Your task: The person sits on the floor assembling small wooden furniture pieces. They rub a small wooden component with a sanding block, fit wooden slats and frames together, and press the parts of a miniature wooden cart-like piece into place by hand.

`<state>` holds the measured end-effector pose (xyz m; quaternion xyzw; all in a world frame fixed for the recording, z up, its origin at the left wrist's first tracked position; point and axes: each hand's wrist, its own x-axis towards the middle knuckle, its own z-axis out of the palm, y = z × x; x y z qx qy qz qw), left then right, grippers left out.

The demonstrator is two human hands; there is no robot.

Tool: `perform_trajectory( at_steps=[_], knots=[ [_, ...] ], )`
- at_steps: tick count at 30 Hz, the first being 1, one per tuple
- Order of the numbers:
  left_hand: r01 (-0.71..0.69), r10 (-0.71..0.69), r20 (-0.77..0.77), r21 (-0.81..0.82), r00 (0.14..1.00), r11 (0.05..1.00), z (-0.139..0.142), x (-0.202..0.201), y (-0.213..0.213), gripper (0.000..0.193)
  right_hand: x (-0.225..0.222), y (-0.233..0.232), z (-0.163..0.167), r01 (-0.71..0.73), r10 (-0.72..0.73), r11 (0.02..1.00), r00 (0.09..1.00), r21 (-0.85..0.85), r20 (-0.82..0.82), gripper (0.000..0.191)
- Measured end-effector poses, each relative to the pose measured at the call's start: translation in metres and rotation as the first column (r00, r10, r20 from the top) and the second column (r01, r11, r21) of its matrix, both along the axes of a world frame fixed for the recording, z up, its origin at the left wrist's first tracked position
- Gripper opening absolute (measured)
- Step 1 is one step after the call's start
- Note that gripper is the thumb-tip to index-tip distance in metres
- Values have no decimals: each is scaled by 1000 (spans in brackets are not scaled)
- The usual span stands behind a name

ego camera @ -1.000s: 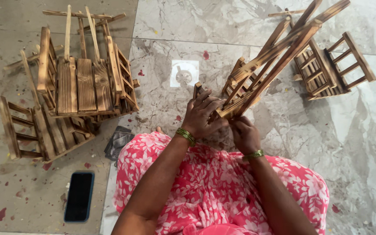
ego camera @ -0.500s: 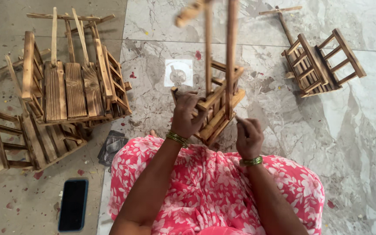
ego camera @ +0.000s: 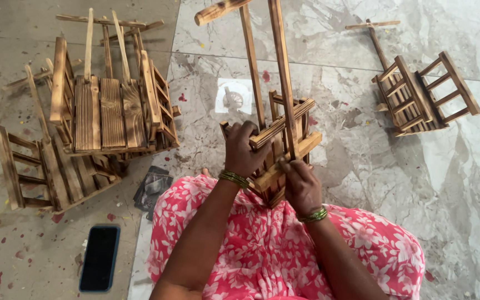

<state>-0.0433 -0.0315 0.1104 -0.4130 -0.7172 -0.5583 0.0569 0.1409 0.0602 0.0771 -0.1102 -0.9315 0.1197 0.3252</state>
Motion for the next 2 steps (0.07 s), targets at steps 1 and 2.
perform_trajectory(
  at_steps=[1, 2],
  knots=[
    [-4, 4, 10, -13, 1000, 1000, -5, 1, -1, 37, -2, -9, -13, -106, 104, 992, 994, -62, -30, 24],
    [-7, 7, 18, -22, 1000, 1000, -9, 0, 0, 37, -2, -13, -27, -211, 204, 971, 977, -116, -69, 21]
  ],
)
